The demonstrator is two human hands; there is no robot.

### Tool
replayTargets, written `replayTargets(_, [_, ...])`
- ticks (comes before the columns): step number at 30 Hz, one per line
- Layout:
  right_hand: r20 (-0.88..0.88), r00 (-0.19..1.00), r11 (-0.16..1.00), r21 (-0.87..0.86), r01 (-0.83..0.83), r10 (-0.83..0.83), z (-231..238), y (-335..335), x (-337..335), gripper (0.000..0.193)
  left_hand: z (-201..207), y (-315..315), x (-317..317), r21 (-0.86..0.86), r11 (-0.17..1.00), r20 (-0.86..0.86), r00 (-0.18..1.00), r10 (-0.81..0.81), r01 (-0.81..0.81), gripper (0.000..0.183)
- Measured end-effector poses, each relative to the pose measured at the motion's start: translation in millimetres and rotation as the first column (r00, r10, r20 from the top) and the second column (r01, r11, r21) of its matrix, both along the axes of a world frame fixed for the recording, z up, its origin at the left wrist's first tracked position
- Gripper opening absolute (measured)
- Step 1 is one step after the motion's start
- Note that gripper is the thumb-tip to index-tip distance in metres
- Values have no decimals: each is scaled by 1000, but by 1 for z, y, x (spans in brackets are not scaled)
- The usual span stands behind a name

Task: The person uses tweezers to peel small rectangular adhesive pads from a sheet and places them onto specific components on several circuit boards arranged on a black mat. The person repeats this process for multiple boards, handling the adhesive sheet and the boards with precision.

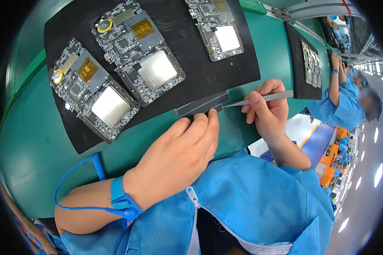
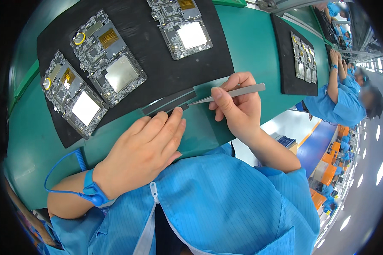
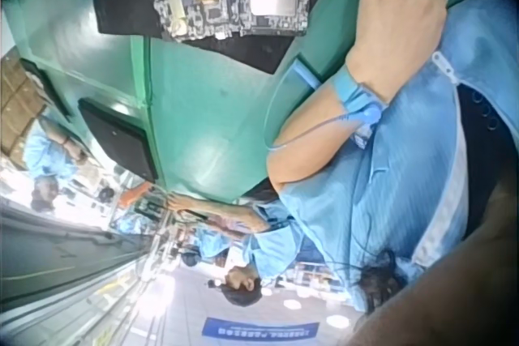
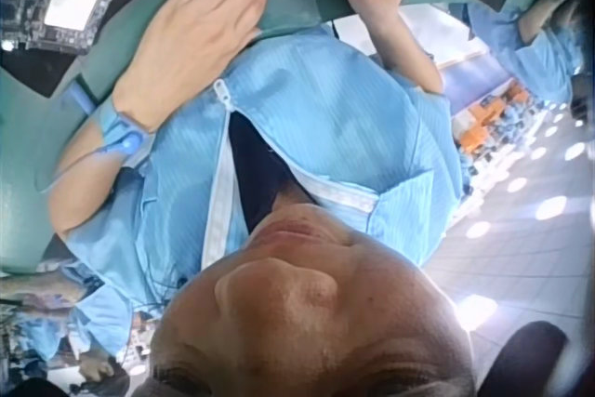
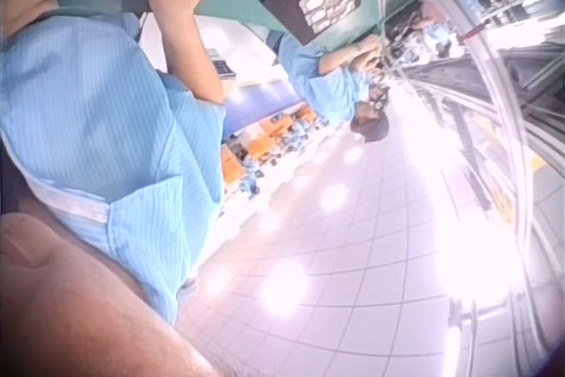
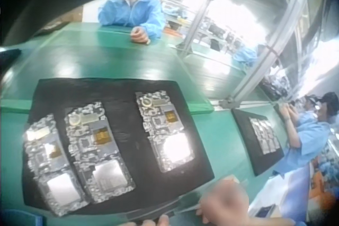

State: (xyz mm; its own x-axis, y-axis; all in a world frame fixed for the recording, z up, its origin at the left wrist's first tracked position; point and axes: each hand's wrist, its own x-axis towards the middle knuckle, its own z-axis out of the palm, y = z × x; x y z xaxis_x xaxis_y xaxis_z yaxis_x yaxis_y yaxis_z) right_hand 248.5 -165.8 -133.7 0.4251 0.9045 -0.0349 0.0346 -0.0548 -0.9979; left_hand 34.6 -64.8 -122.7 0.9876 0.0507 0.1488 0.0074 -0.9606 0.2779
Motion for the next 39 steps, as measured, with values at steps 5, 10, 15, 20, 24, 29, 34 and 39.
replayTargets(5, [-116, 992, 995, 81, 62, -53, 4, 0, -4, 14, -1, -1, -1, 61, 998, -1, 1000, 7, -7, 49])
replayTargets(10, [-195, 981, 983, 179, 50, -14, 20, 34, -11, 7, 8, -7, -21, 199, 973, -3, 993, 116, -112, 48])
replayTargets(15, [-320, 935, 985, 128, -116, 152, 28, 88, -60, 14, 22, -9, -60, 490, 732, -14, 836, 548, -472, 49])
replayTargets(20, [-261, 912, 948, 127, -292, 316, 24, 130, -104, 20, 5, -4, -75, 470, 717, 70, 831, 552, -516, 47])
replayTargets(24, [-207, 927, 949, 43, -312, 314, 21, 137, -116, 22, 0, 6, -80, 467, 749, 88, 868, 489, -470, 44])
replayTargets(29, [-180, 940, 954, -12, -298, 291, 25, 137, -119, 20, -9, 6, -81, 536, 700, 146, 868, 474, -472, 43])
replayTargets(34, [-128, 949, 957, 21, -288, 288, 24, 134, -122, 20, -8, 6, -80, 524, 696, 163, 860, 483, -490, 42])
replayTargets(39, [-132, 949, 958, 33, -284, 285, 22, 135, -124, 19, -9, 8, -80, 533, 695, 157, 864, 479, -482, 42])
